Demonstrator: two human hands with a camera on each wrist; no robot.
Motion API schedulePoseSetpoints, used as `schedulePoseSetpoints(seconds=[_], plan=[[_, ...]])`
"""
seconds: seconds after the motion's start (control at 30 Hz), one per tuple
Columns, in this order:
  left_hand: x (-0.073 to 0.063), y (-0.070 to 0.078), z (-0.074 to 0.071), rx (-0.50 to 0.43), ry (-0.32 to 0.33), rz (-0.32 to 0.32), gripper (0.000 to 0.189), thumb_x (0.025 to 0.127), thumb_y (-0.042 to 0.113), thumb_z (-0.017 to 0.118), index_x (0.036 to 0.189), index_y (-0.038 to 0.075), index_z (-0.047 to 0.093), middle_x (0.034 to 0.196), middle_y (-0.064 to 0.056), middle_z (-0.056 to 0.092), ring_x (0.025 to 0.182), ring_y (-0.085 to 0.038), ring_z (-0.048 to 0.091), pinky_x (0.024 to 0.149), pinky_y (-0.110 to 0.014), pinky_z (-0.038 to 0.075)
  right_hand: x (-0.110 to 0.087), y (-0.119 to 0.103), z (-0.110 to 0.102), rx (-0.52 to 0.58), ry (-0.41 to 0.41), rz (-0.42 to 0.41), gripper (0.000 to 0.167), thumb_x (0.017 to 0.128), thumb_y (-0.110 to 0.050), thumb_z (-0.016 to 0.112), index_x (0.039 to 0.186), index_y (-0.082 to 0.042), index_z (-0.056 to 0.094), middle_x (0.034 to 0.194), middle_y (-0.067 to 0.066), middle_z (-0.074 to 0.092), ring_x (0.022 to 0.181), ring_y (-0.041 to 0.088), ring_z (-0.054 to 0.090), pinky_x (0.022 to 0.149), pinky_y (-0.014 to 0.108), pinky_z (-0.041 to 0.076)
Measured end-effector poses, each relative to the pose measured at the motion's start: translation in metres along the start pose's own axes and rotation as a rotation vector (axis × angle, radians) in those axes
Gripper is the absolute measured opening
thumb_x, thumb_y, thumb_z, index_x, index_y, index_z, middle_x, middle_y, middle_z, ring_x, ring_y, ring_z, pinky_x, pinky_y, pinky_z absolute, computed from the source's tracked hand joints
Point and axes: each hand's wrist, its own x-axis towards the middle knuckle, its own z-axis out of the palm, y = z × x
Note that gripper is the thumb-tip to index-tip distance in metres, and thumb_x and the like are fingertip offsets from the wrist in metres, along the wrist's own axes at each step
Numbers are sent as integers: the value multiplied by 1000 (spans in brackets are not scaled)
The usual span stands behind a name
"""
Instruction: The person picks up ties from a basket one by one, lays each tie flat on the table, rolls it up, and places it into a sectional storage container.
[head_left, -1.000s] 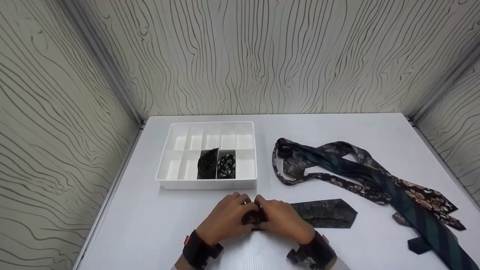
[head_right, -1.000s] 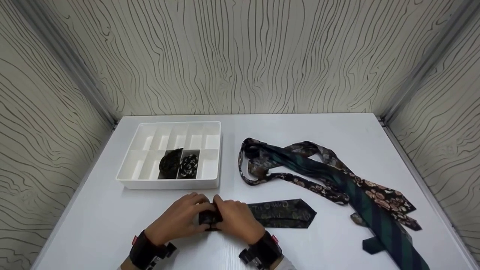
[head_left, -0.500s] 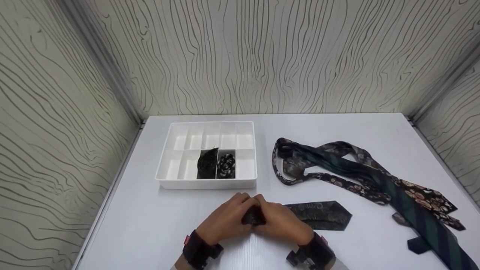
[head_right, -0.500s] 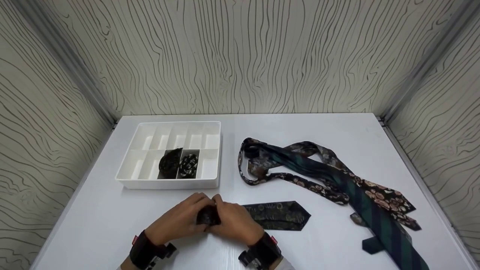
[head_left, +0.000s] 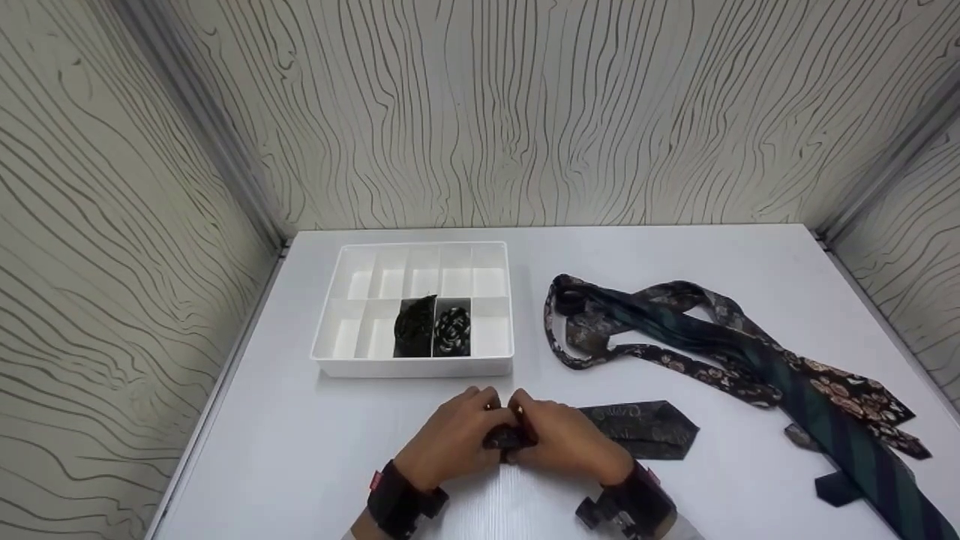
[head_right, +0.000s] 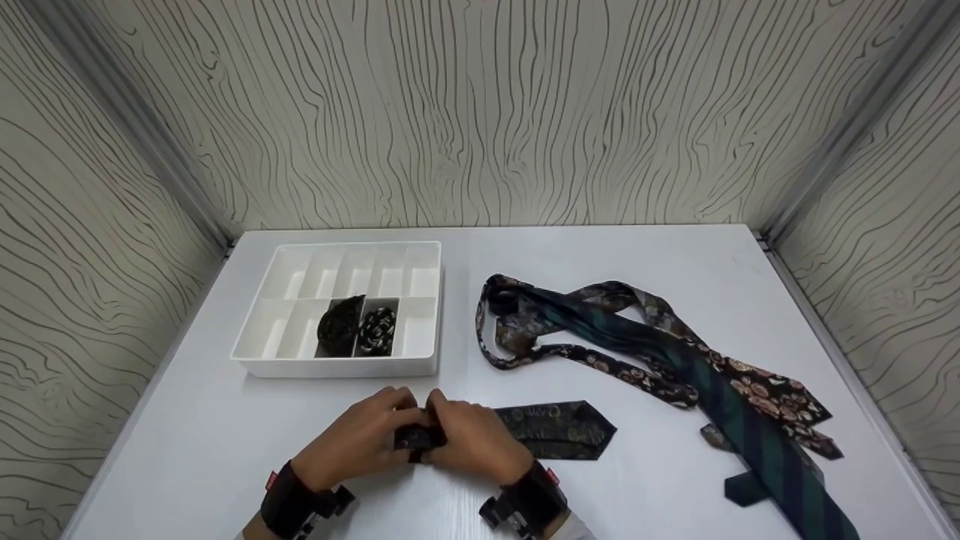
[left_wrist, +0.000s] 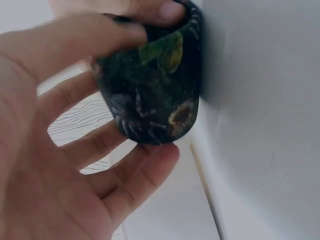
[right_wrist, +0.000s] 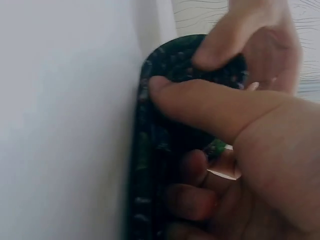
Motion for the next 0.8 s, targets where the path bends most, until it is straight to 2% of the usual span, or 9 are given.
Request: schedulePoseSetpoints(seconds=[0.07, 0.23, 0.3, 0.4, 0.57, 0.73, 0.8], plan=[[0, 0, 0, 12, 5, 4, 32, 82, 33, 90, 111, 27, 79, 100, 5, 64, 90, -11, 54, 80, -24, 51, 0, 0, 0, -16, 3, 6, 56, 81, -39, 90, 120, -20, 55, 90, -3, 68, 77, 12, 65, 64, 30, 50], [0, 1, 0, 25, 20, 6, 44, 80, 32, 91, 119, 23, 72, 106, 4, 67, 96, -13, 58, 85, -27, 53, -1, -1, 0, -116, 31, 3, 59, 80, -40, 91, 120, -15, 56, 92, 2, 72, 80, 22, 70, 64, 35, 54], [0, 1, 0, 43, 22, 14, 44, 78, 32, 91, 117, 23, 72, 105, 4, 67, 95, -12, 58, 85, -27, 53, -1, -1, 0, -110, 26, 8, 60, 80, -42, 90, 122, -17, 56, 94, 2, 72, 81, 21, 71, 66, 36, 54], [1, 1, 0, 67, 28, 26, 35, 75, 31, 92, 105, 26, 77, 98, 6, 65, 91, -12, 55, 82, -26, 50, -2, -2, -1, -98, 17, 11, 56, 81, -45, 90, 120, -22, 56, 92, -3, 71, 80, 16, 69, 65, 33, 52], [2, 4, 1, 67, 29, 32, 30, 76, 37, 92, 102, 27, 82, 93, 7, 65, 88, -11, 51, 81, -25, 48, -5, -4, -1, -107, 4, -17, 51, 84, -43, 88, 118, -22, 57, 90, -6, 69, 78, 13, 67, 63, 31, 50], [1, 5, 2, 89, 49, 30, 48, 79, 43, 90, 120, 25, 75, 102, 6, 67, 94, -12, 57, 86, -28, 52, -9, -4, 2, -124, 38, -42, 56, 87, -42, 86, 127, -16, 57, 96, 1, 73, 83, 20, 72, 68, 35, 56], [0, 4, 2, 102, 55, 29, 51, 79, 46, 90, 122, 25, 72, 102, 6, 67, 92, -12, 59, 85, -28, 52, -10, -5, 2, -136, 58, -49, 57, 86, -43, 86, 127, -15, 57, 97, 2, 74, 85, 21, 73, 69, 36, 57]])
